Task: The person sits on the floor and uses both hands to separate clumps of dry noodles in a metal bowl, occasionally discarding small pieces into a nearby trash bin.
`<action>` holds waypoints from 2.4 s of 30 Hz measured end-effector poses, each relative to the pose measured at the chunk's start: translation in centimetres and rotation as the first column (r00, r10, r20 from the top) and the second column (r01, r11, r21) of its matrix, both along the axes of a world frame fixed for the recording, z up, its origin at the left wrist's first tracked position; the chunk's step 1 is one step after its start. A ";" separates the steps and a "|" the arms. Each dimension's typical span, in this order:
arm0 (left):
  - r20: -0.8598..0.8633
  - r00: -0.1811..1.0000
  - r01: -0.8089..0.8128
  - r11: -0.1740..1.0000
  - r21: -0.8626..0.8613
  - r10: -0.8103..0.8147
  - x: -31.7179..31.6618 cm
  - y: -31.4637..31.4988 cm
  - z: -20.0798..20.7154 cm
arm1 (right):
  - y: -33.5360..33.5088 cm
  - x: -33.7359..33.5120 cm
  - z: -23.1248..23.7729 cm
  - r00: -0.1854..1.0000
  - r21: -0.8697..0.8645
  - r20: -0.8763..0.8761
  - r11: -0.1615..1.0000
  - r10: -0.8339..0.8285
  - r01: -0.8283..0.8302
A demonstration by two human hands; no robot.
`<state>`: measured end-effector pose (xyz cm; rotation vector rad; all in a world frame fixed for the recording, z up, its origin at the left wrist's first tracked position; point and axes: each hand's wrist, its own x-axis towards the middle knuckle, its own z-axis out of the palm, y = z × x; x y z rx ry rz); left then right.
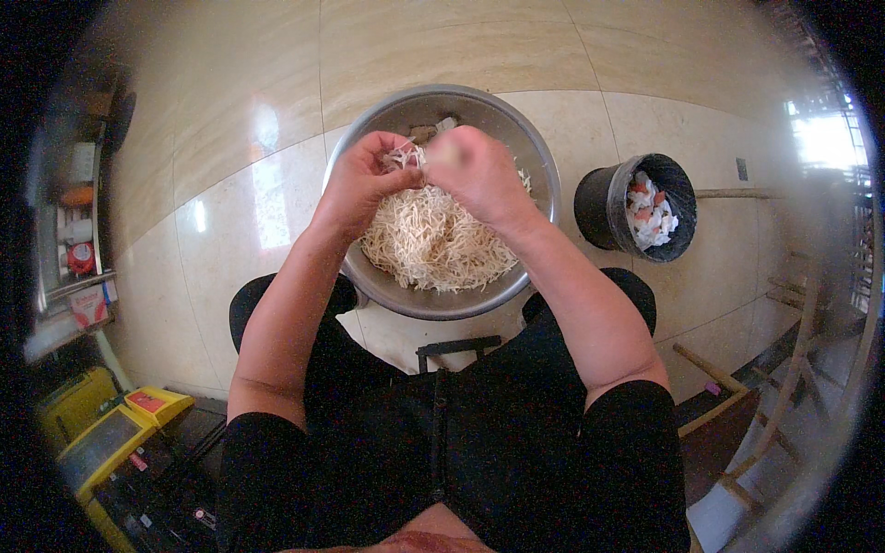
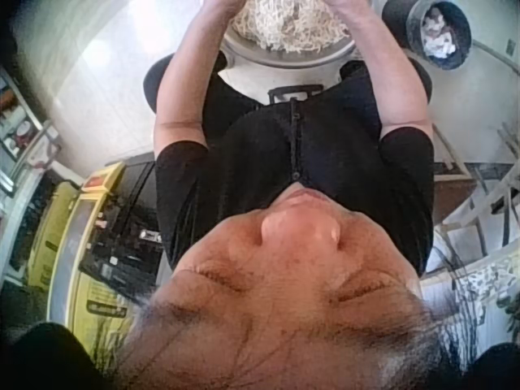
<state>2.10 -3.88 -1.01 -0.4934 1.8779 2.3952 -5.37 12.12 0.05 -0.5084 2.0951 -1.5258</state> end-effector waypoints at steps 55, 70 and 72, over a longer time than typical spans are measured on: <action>0.046 0.998 0.025 0.986 0.166 -0.033 -0.1 -0.1 -0.8 | -0.1 0.2 0.2 0.798 -0.361 0.599 0.912 0.068 0.193; 0.029 0.999 0.012 0.984 0.180 -0.017 -0.2 0.4 0.1 | -0.1 0.0 -0.3 0.825 -0.379 0.565 0.894 0.017 0.241; 0.012 0.998 0.061 0.995 0.076 -0.062 -0.1 0.3 -0.3 | -0.1 0.2 -0.1 0.840 -0.342 0.541 0.922 0.035 0.182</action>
